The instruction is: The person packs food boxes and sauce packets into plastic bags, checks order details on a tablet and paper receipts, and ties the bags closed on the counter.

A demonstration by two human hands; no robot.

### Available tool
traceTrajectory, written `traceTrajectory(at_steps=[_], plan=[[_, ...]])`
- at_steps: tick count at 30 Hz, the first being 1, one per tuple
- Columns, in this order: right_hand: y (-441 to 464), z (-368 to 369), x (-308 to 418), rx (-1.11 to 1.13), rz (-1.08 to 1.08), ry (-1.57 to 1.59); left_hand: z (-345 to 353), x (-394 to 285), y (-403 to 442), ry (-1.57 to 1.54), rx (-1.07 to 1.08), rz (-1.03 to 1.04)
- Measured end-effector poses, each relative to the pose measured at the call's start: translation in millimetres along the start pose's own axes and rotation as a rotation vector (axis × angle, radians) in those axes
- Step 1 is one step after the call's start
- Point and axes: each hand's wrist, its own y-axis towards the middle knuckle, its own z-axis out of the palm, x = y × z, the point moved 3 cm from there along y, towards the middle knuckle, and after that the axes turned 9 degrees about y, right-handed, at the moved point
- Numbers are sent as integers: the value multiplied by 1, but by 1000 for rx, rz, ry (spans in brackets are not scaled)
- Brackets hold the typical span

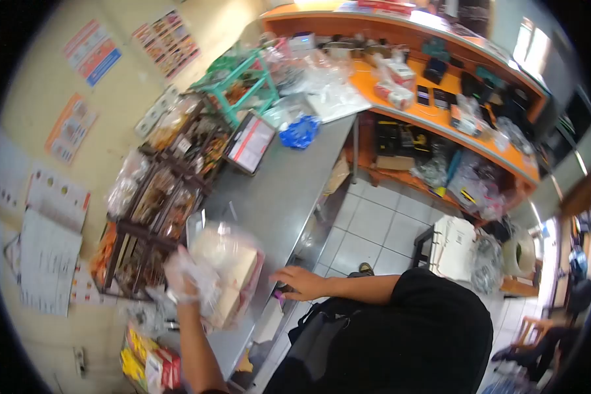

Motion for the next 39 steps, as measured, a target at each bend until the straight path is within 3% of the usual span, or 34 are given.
traceTrajectory(at_steps=[1, 2, 3, 5, 8, 10, 13, 15, 18, 21, 22, 25, 26, 29, 32, 35, 37, 39], plan=[[4, -8, 9, -74, -102, -52, -49, -31, 16, 15, -98, -63], [8, -18, 18, -138, -184, -120, -71, -40, 25, 95, -335, 141], [16, -31, 22, -216, -264, -186, -99, -55, 39, 109, -350, 207], [35, -61, 22, -510, -595, -288, -154, -100, 70, 97, -237, 291], [73, -149, 37, -902, -872, -388, -213, -182, 112, 89, -72, 451], [79, -200, 28, -918, -907, -199, -238, -240, 136, 85, 27, 549], [79, -234, 8, -903, -811, 95, -259, -318, 163, 94, 175, 638], [66, -215, -13, -795, -632, 404, -263, -356, 173, 103, 263, 663], [22, -140, -37, -405, -111, 1167, -260, -393, 184, 98, 385, 613], [-15, -95, -38, -21, 234, 1728, -245, -399, 188, -10, 446, 478], [-18, -96, -38, 37, 268, 1808, -238, -396, 190, -58, 453, 434], [-18, -104, -42, 107, 336, 1927, -214, -407, 193, 179, 236, 1084], [-16, -110, -47, 107, 348, 1929, -213, -409, 198, 281, 237, 1125], [-27, -136, -68, 136, 335, 1971, -184, -386, 219, 78, 125, 1015], [-36, -164, -85, 189, 282, 2073, -161, -367, 233, -94, 378, 693], [-39, -178, -99, 180, 285, 2159, -113, -338, 234, 20, 388, 809], [-36, -190, -110, 172, 290, 2179, -74, -315, 228, -126, 352, 817], [-33, -205, -120, 162, 287, 2183, -48, -317, 222, -157, 210, 988]])
